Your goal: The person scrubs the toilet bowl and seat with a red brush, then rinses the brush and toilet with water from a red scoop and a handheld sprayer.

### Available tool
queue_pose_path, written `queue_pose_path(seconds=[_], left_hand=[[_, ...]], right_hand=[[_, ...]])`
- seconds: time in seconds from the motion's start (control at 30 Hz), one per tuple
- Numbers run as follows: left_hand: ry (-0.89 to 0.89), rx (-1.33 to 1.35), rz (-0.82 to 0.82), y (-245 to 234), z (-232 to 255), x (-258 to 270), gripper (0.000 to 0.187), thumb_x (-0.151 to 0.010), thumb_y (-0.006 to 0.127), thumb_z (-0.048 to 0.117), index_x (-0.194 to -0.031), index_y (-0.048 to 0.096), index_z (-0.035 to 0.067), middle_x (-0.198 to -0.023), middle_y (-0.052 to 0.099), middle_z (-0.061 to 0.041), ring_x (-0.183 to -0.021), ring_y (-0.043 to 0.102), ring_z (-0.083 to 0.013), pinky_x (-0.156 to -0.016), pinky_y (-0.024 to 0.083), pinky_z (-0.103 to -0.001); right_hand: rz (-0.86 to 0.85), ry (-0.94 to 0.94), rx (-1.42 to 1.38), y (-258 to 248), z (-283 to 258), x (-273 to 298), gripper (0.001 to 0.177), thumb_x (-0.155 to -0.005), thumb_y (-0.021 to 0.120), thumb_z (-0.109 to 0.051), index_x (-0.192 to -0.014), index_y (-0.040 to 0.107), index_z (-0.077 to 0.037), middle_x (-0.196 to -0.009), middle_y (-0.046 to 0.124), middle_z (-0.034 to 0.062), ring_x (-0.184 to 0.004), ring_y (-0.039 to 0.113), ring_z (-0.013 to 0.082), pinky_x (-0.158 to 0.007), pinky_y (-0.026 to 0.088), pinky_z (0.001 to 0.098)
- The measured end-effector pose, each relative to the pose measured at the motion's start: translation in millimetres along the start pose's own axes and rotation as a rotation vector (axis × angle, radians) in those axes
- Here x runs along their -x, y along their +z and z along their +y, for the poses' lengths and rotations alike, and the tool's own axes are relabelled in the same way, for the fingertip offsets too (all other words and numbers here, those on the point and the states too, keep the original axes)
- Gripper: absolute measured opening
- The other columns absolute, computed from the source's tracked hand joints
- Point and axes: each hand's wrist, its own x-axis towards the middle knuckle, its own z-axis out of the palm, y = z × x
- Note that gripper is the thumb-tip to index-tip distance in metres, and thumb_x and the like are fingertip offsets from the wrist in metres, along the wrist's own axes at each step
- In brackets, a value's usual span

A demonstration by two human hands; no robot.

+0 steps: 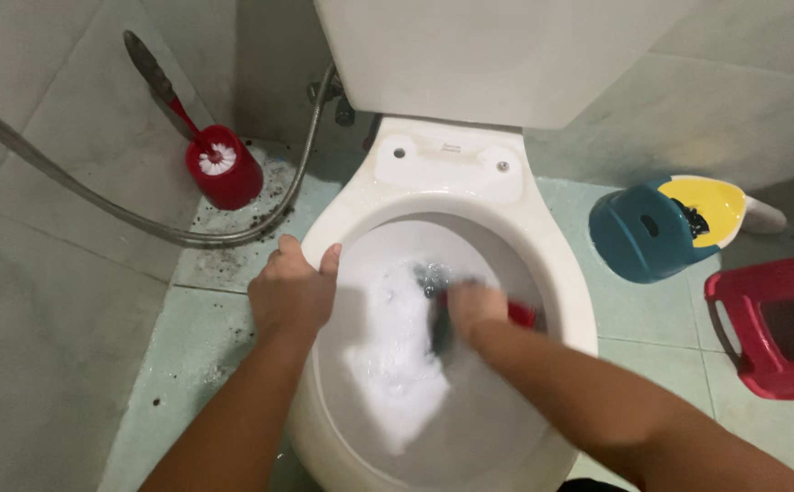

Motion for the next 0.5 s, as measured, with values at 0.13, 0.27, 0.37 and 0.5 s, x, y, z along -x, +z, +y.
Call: queue_pose_path(seconds=[0.13, 0.27, 0.37, 0.5], left_hand=[[0.001, -0.056, -0.028, -1, 2, -1, 0.055, -0.101, 0.051, 0.059, -0.108, 0.055, 0.005, -0.093, 0.069, -0.016, -0.082, 0.074, -0.0301, -0.075, 0.060, -0.042], [-0.002, -0.073, -0.022, -1, 5, 0, 0.055, -0.101, 0.051, 0.060, -0.108, 0.055, 0.005, -0.092, 0.069, -0.016, -0.082, 0.074, -0.0295, -0.075, 0.060, -0.042], [0.006, -0.048, 0.031, 3, 2, -2, 0.055, -0.098, 0.054, 0.060, -0.107, 0.056, 0.005, -0.093, 0.069, -0.017, -0.085, 0.073, -0.0314, -0.078, 0.058, -0.044], [-0.002, -0.023, 0.046, 5, 1, -1, 0.055, -0.097, 0.055, 0.059, -0.108, 0.055, 0.005, -0.097, 0.069, -0.018, -0.089, 0.073, -0.0337, -0.081, 0.057, -0.045]], right_hand=[[-0.467, -0.209, -0.026, 18, -22, 57, 0.029, -0.085, 0.075, -0.026, -0.110, 0.073, -0.011, -0.111, 0.074, 0.0125, -0.103, 0.071, 0.0276, -0.089, 0.056, 0.0419], [-0.482, -0.174, -0.194, -11, -27, 57, 0.043, -0.084, 0.082, -0.034, -0.116, 0.071, -0.008, -0.112, 0.072, 0.0144, -0.103, 0.071, 0.0282, -0.091, 0.056, 0.0399], [-0.319, -0.013, -0.418, -20, -29, 37, 0.039, -0.083, 0.078, -0.028, -0.117, 0.072, -0.009, -0.104, 0.073, 0.0140, -0.095, 0.073, 0.0276, -0.087, 0.057, 0.0397], [-0.374, 0.023, -0.669, 16, -43, 6, 0.039, -0.081, 0.083, -0.018, -0.114, 0.067, -0.004, -0.093, 0.075, 0.0162, -0.077, 0.072, 0.0258, -0.071, 0.059, 0.0395]])
